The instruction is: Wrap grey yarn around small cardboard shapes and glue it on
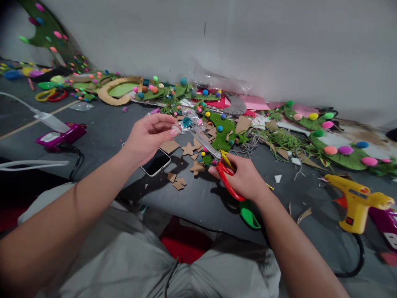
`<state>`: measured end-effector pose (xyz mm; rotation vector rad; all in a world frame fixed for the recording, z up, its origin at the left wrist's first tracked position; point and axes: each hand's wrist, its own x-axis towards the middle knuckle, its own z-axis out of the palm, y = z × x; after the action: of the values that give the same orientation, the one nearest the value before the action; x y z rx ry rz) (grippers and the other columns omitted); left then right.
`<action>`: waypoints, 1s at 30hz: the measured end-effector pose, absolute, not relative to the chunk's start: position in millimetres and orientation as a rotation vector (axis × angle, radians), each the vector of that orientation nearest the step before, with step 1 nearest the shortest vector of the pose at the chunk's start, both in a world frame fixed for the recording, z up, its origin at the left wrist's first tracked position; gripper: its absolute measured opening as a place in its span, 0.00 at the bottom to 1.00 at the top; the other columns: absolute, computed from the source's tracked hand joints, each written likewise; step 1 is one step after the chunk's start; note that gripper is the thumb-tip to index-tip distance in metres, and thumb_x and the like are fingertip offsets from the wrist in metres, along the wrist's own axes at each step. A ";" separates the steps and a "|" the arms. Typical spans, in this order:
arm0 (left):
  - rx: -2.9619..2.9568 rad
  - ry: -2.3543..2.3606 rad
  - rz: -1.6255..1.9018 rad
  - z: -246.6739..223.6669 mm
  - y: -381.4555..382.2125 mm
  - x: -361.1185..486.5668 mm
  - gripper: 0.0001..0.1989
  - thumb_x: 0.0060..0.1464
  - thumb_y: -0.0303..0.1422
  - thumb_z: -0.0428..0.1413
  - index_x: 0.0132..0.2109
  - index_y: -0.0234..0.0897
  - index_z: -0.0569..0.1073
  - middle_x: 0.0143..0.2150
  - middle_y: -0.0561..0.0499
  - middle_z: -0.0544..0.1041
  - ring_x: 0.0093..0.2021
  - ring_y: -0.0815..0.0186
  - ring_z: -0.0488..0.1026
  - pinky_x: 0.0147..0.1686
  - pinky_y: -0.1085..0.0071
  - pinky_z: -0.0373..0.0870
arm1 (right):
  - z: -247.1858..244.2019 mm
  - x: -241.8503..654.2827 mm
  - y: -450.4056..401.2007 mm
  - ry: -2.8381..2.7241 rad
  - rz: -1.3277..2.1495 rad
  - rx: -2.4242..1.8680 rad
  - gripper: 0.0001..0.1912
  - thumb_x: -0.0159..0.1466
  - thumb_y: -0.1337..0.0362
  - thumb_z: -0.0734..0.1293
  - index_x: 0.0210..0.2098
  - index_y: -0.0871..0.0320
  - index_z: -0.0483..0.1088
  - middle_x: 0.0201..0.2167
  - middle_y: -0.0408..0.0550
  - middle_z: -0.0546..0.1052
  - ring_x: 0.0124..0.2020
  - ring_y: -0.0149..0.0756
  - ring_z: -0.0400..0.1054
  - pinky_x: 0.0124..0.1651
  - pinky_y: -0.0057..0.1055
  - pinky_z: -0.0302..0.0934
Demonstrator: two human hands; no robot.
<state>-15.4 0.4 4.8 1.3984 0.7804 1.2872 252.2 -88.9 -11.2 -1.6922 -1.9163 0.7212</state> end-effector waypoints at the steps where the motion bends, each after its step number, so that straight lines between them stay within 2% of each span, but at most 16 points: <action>1: 1.353 0.770 1.297 5.9 0.1 -15.0 0.14 0.46 0.30 0.71 0.41 0.37 0.81 0.38 0.49 0.83 0.41 0.67 0.79 0.43 0.71 0.78 | -11.5 252.4 -89.0 -1.925 0.704 -1.696 0.25 0.59 0.41 0.71 0.27 0.56 0.63 0.22 0.37 0.60 0.25 0.29 0.53 0.29 0.29 0.50; 5: 1.234 0.753 1.310 8.9 -2.1 -13.3 0.10 0.44 0.29 0.72 0.36 0.36 0.82 0.36 0.51 0.82 0.37 0.69 0.79 0.43 0.70 0.78 | -12.9 252.2 -89.3 -1.944 0.641 -1.715 0.25 0.58 0.42 0.72 0.28 0.56 0.63 0.22 0.37 0.61 0.26 0.29 0.53 0.29 0.29 0.51; 13: 1.175 0.765 1.286 6.1 -6.1 -10.8 0.11 0.45 0.28 0.72 0.38 0.38 0.84 0.40 0.50 0.83 0.39 0.66 0.82 0.45 0.67 0.80 | -15.2 249.3 -88.5 -1.978 0.571 -1.688 0.25 0.59 0.42 0.72 0.27 0.56 0.63 0.20 0.37 0.62 0.24 0.28 0.53 0.28 0.29 0.50; 16: 1.145 0.752 1.268 6.8 -8.7 -7.9 0.14 0.44 0.29 0.72 0.41 0.37 0.83 0.39 0.51 0.83 0.39 0.64 0.82 0.47 0.64 0.82 | -17.3 247.5 -89.6 -1.979 0.593 -1.685 0.25 0.59 0.42 0.72 0.27 0.56 0.62 0.20 0.37 0.63 0.23 0.28 0.54 0.28 0.28 0.50; 21: 1.101 0.755 1.277 7.8 -11.2 -3.0 0.22 0.40 0.28 0.74 0.43 0.34 0.77 0.34 0.51 0.83 0.35 0.65 0.82 0.39 0.66 0.82 | -17.3 244.0 -89.8 -1.969 0.643 -1.681 0.25 0.59 0.42 0.72 0.27 0.56 0.63 0.20 0.37 0.63 0.23 0.28 0.55 0.27 0.28 0.51; 30: 1.111 0.761 1.279 4.3 -13.3 -0.4 0.20 0.40 0.28 0.74 0.39 0.34 0.74 0.34 0.51 0.83 0.35 0.65 0.82 0.39 0.67 0.82 | -16.6 241.6 -90.8 -1.944 0.700 -1.692 0.25 0.59 0.41 0.71 0.27 0.56 0.65 0.20 0.38 0.65 0.23 0.29 0.56 0.28 0.29 0.51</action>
<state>-0.4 -13.3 4.3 1.1110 0.7606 1.2793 241.6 -90.8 -16.6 -1.6918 -1.9441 0.6998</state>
